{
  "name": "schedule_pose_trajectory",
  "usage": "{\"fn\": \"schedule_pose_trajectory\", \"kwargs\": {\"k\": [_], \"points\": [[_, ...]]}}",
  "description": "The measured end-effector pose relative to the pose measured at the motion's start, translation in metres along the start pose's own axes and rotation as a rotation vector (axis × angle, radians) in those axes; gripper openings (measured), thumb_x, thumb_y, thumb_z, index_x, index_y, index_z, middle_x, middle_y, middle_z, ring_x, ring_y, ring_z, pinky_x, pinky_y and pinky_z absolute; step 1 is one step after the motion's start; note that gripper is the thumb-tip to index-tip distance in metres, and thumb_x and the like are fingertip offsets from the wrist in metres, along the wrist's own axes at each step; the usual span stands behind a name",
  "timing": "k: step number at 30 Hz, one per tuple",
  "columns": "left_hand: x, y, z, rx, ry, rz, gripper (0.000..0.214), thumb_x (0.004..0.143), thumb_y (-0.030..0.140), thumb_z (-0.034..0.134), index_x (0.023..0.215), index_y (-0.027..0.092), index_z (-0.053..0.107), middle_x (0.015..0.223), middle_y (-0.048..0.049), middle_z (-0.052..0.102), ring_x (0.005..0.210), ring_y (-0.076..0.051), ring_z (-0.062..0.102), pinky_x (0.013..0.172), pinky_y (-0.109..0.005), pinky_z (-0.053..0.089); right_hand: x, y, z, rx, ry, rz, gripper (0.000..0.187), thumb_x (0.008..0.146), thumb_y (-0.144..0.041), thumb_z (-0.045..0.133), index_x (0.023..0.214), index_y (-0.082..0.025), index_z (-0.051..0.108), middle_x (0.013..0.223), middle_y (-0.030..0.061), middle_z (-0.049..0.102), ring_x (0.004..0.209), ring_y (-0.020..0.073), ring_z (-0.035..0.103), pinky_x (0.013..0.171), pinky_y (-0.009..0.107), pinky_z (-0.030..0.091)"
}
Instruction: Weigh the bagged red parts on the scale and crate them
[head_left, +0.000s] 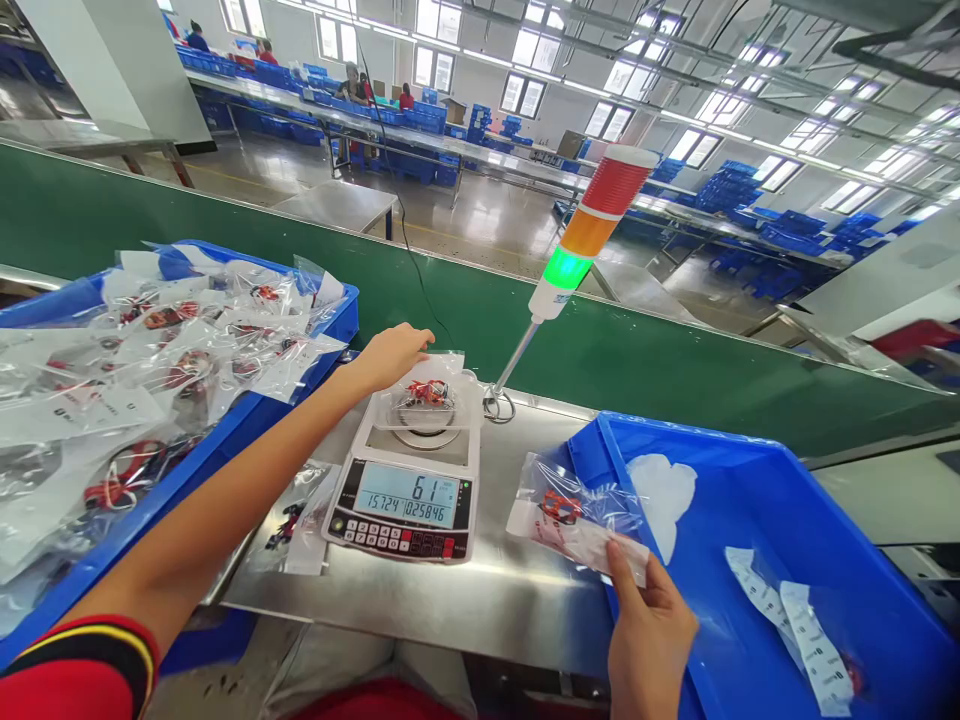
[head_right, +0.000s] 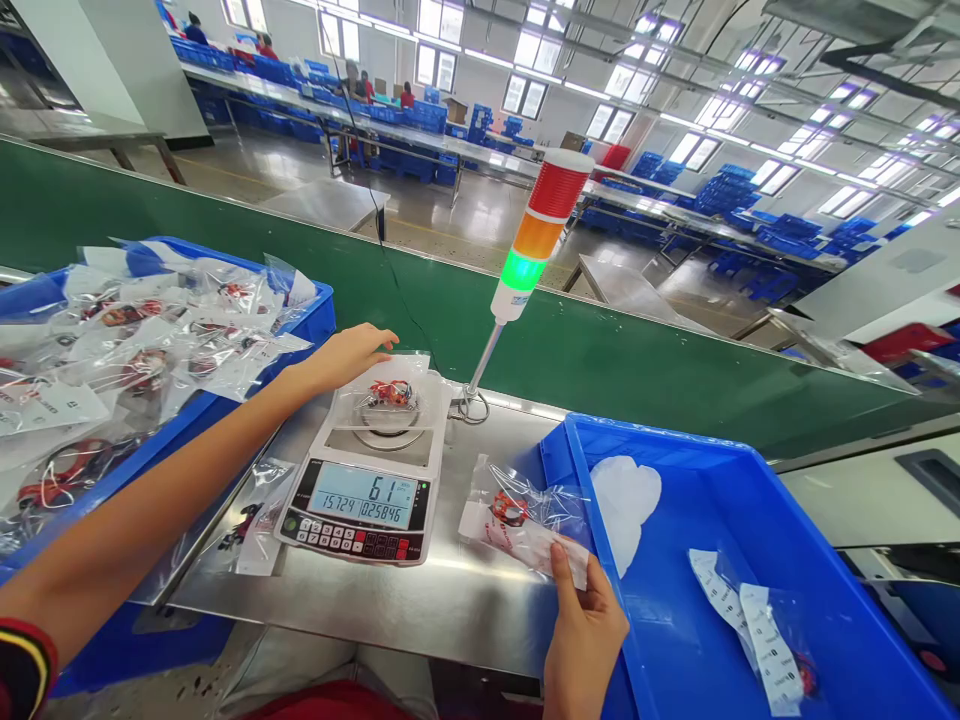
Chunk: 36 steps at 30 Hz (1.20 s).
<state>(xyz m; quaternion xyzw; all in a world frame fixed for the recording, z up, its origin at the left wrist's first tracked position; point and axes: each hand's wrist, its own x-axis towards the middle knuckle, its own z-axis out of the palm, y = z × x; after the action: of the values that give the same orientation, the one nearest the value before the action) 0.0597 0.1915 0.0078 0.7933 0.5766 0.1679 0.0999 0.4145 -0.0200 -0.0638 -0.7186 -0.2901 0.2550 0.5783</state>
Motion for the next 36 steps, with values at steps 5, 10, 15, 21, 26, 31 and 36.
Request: {"fn": "schedule_pose_trajectory", "kwargs": {"k": [5, 10, 15, 21, 26, 31, 36], "points": [[0.001, 0.002, -0.003, -0.044, 0.075, 0.001, 0.020, 0.085, 0.014, 0.058, 0.099, 0.017, 0.072, 0.098, -0.0068, 0.073, 0.097, -0.023, 0.067, 0.086, -0.032, 0.053, 0.009, -0.040, 0.050, 0.191, -0.129, -0.162, 0.048, 0.070, -0.057, 0.084, 0.094, -0.016, 0.078, 0.090, 0.0058, 0.078, 0.085, 0.0227, 0.067, 0.080, 0.034, 0.054], [-0.021, -0.005, -0.060, -0.067, 0.302, -0.033, 0.018, 0.087, 0.019, 0.055, 0.092, 0.017, 0.072, 0.100, -0.0067, 0.073, 0.090, -0.021, 0.066, 0.083, -0.033, 0.053, 0.017, -0.084, 0.138, 0.295, -0.433, -0.334, 0.037, 0.078, -0.053, 0.076, 0.089, -0.018, 0.074, 0.086, 0.0031, 0.074, 0.083, 0.0202, 0.064, 0.078, 0.032, 0.052], [-0.070, -0.047, -0.136, -0.009, 0.663, -0.191, 0.028, 0.094, 0.036, 0.054, 0.098, 0.018, 0.074, 0.105, -0.0056, 0.072, 0.098, -0.021, 0.065, 0.090, -0.034, 0.052, 0.023, -0.080, 0.191, 0.079, -0.586, -0.459, 0.038, 0.080, -0.055, 0.065, 0.090, -0.020, 0.075, 0.094, 0.0076, 0.078, 0.090, 0.0251, 0.067, 0.087, 0.040, 0.052], [-0.126, -0.078, -0.141, 0.191, 0.781, -0.518, 0.063, 0.096, 0.068, 0.041, 0.117, 0.016, 0.069, 0.127, -0.0122, 0.065, 0.132, -0.037, 0.053, 0.106, -0.051, 0.042, 0.046, -0.040, 0.171, -0.038, -0.450, -0.422, 0.049, 0.079, -0.058, 0.061, 0.106, -0.020, 0.076, 0.116, 0.0134, 0.077, 0.107, 0.0309, 0.068, 0.101, 0.050, 0.048], [-0.154, -0.021, -0.064, -0.040, 0.649, -0.375, 0.045, 0.099, 0.055, 0.041, 0.108, 0.020, 0.069, 0.118, -0.0094, 0.071, 0.113, -0.031, 0.066, 0.103, -0.048, 0.050, 0.058, -0.003, 0.142, -0.028, -0.393, -0.363, 0.043, 0.079, -0.056, 0.064, 0.096, -0.019, 0.077, 0.100, 0.0110, 0.079, 0.096, 0.0270, 0.070, 0.091, 0.043, 0.053], [-0.206, 0.024, 0.030, -0.257, 0.624, -0.457, 0.034, 0.101, 0.048, 0.042, 0.104, 0.024, 0.067, 0.108, -0.0066, 0.074, 0.101, -0.028, 0.070, 0.094, -0.041, 0.055, 0.053, 0.046, 0.133, -0.035, -0.259, -0.305, 0.046, 0.080, -0.062, 0.061, 0.086, -0.018, 0.074, 0.088, 0.0117, 0.079, 0.081, 0.0246, 0.069, 0.081, 0.039, 0.053], [-0.258, 0.018, 0.080, -0.166, 0.701, -0.568, 0.033, 0.104, 0.050, 0.042, 0.109, 0.026, 0.063, 0.113, -0.0092, 0.071, 0.109, -0.032, 0.067, 0.102, -0.049, 0.052, 0.047, 0.075, 0.131, 0.007, -0.172, -0.235, 0.053, 0.083, -0.069, 0.056, 0.090, -0.017, 0.068, 0.079, 0.0091, 0.075, 0.069, 0.0205, 0.064, 0.069, 0.035, 0.052]]}}
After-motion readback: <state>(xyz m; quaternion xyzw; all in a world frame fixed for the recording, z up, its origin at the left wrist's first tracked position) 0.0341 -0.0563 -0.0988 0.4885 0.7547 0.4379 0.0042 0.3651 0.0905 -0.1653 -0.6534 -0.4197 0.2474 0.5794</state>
